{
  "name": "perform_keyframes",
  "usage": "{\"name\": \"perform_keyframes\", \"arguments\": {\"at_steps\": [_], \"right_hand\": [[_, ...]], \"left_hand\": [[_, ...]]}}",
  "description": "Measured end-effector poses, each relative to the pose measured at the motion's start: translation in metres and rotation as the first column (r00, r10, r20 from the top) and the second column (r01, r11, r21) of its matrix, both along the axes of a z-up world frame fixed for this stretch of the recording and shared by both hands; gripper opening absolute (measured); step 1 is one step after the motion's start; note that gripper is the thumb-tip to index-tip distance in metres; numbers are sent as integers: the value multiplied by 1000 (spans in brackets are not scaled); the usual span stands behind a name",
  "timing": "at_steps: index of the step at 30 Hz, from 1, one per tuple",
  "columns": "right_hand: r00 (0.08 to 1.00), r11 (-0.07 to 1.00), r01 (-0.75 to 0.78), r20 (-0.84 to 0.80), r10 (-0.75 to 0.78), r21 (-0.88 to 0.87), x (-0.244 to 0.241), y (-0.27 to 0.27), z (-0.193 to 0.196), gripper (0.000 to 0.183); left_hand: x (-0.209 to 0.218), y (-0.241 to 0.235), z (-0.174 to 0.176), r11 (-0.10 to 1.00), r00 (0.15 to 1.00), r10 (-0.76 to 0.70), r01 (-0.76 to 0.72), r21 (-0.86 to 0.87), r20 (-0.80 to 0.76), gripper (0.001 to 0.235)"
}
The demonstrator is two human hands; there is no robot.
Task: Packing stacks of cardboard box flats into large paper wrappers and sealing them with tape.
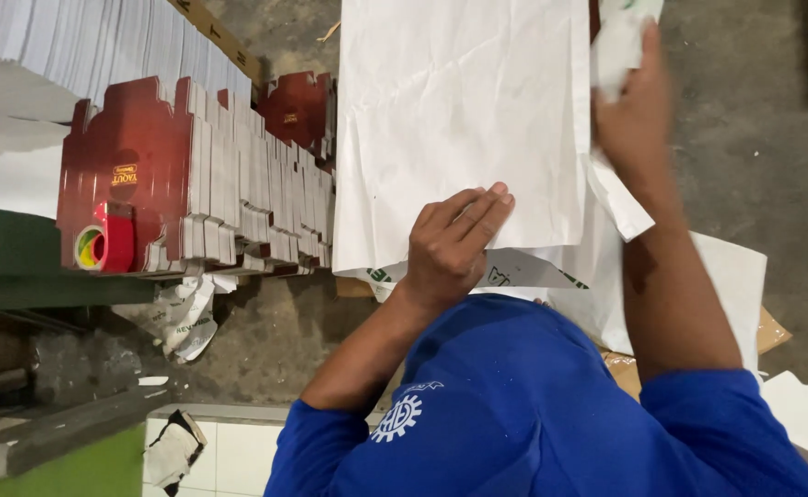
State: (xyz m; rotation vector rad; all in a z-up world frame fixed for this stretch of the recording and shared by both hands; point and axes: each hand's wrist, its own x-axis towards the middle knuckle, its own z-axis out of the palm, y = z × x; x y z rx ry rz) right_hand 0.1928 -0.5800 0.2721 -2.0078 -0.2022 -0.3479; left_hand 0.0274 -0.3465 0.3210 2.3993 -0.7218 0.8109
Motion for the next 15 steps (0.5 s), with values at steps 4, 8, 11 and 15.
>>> {"name": "perform_keyframes", "arguments": {"at_steps": [4,8,11,15], "right_hand": [[993,957,55,-119,-22,286,-18,-48,47,34],[998,969,-65,-3,68,238,-26,-79,66,37],[993,970,-116,-5,120,213,-34,-66,74,39],[974,994,-104,-202,105,16,-44,-27,88,39]], "left_hand": [[2,-6,-7,1000,1000,-4,4,-6,1,43],[8,-19,-28,996,998,-45,48,73,-43,39],[13,-29,-54,983,996,-64,74,168,-63,40],[16,-34,-68,968,995,-63,78,238,-72,35]]}}
